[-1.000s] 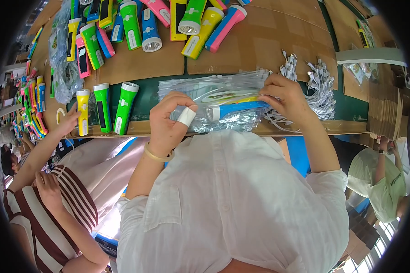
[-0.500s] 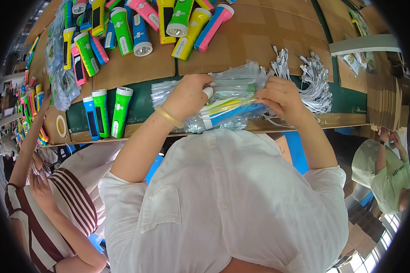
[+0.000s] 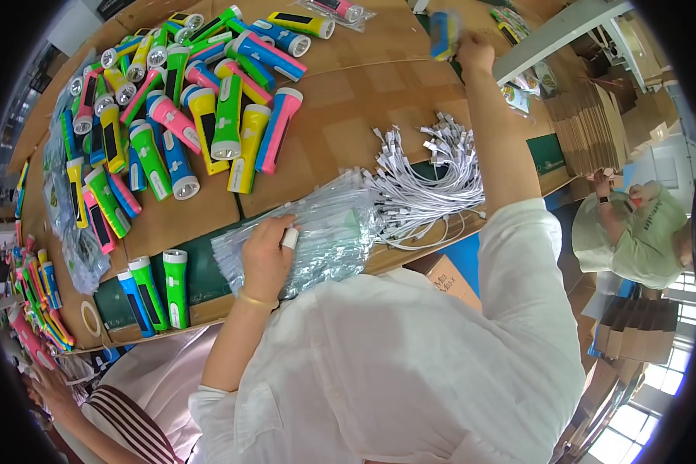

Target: Packaging flashlights and charging cables into individual plastic bags on a factory line.

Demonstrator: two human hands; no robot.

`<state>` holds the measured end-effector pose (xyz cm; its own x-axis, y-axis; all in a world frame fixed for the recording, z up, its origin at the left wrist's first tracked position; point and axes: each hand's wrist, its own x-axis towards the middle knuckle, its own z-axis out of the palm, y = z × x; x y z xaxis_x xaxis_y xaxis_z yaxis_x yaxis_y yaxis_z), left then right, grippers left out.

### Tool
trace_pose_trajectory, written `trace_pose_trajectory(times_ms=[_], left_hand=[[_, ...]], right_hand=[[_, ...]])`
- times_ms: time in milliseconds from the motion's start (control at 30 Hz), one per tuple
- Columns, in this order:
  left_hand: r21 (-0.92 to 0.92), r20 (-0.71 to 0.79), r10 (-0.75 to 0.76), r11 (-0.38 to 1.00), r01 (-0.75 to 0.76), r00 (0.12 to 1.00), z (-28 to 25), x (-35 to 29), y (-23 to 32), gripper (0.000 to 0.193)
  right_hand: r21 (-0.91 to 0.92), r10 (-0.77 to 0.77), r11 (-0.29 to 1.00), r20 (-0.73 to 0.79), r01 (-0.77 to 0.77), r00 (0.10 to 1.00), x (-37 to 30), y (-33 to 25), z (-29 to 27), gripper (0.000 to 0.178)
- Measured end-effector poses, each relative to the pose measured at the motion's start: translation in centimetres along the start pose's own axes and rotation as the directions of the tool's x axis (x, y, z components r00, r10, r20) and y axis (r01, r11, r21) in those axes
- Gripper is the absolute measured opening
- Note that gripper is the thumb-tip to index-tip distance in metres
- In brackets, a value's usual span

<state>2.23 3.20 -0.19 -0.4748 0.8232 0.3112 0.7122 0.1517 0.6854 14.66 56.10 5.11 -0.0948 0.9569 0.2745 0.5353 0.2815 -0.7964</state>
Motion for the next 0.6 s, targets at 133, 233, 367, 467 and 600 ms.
trace_pose_trajectory(times_ms=[133, 233, 367, 467, 600], left_hand=[[-0.040, -0.092, -0.014, 0.999, 0.010, 0.996, 0.3, 0.1, 0.0, 0.017], [-0.138, -0.063, -0.108, 0.986, 0.099, 0.992, -0.1, 0.6, 0.8, 0.015], [-0.289, 0.052, -0.253, 0.922, 0.257, 0.966, -0.8, 1.4, 1.2, 0.013], [-0.303, 0.043, -0.258, 0.917, 0.259, 0.965, -0.8, 1.0, 0.9, 0.015], [-0.324, -0.002, -0.327, 0.894, 0.309, 0.945, -3.0, -0.7, 0.2, 0.015]], right_hand=[[0.115, -0.130, 0.984, -0.062, 0.136, 0.990, 2.0, 0.1, 1.3, 0.045], [0.368, -0.326, 0.923, 0.585, 0.115, 0.743, -12.6, -6.7, 2.0, 0.037], [0.431, -0.523, 0.783, 0.847, 0.449, 0.099, -27.8, -10.1, -0.6, 0.028], [0.473, -0.578, 0.664, 0.816, 0.579, -0.004, -31.3, -8.5, 1.1, 0.017], [0.465, -0.584, 0.701, 0.810, 0.540, 0.060, -30.6, -8.2, 0.4, 0.013]])
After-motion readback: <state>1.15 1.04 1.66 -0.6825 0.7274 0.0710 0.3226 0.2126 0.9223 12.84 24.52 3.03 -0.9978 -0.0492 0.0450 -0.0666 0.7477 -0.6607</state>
